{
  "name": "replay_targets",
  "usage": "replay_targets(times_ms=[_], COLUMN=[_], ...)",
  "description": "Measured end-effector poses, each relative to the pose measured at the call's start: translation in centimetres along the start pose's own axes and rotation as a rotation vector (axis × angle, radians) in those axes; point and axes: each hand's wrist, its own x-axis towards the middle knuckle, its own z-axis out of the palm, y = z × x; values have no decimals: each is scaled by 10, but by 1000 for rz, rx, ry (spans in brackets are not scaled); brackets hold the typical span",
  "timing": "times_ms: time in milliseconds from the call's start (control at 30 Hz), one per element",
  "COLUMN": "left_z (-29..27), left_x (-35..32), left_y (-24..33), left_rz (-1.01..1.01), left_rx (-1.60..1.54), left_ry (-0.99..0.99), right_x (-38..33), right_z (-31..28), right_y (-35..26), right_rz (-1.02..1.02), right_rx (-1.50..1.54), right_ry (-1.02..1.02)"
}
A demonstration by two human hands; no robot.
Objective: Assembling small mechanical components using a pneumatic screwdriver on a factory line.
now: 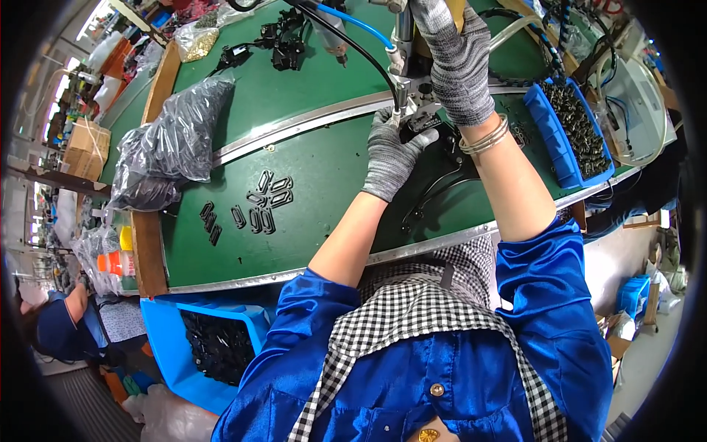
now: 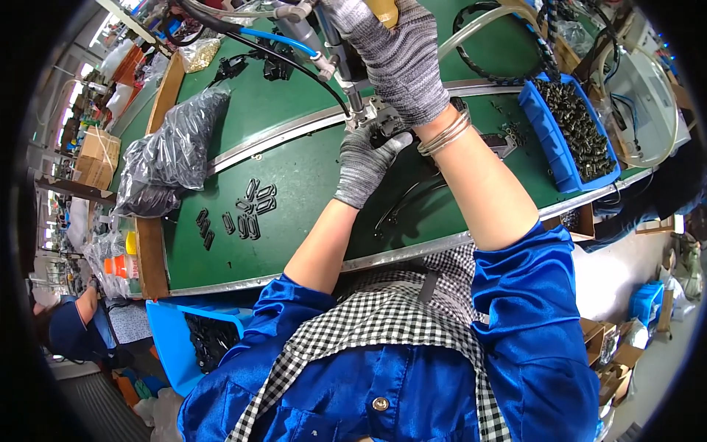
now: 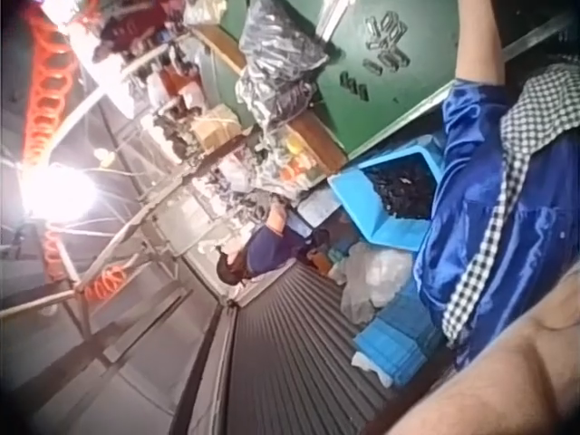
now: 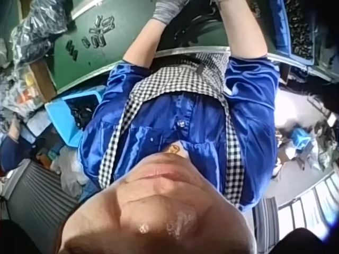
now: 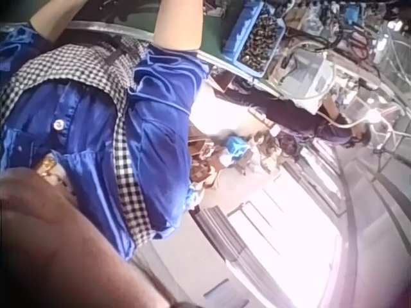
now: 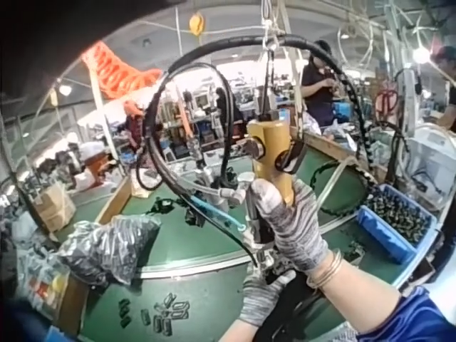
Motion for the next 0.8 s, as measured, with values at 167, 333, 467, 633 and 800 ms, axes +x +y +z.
replay_targets(times_ms=[167,333,467,633,800], left_z=[-19,-11,6,-16,-55], left_x=[2,-20,-19,-32,-52], left_y=[33,31,37,53,120], left_rz=[159,-27,-30,34,-257], left_rx=[56,120,177,605,1002], left_ry=[92,51,34,-157,-610], right_x=[17,61,90,66,-35], right_z=[-14,-21,-87,-144,-173], right_y=[22,-30,3,17,-30], right_rz=[-56,-70,-254,-125,162], right_rx=[-131,-1,-284,-697,-596], right_ry=[43,291,242,126,-95])
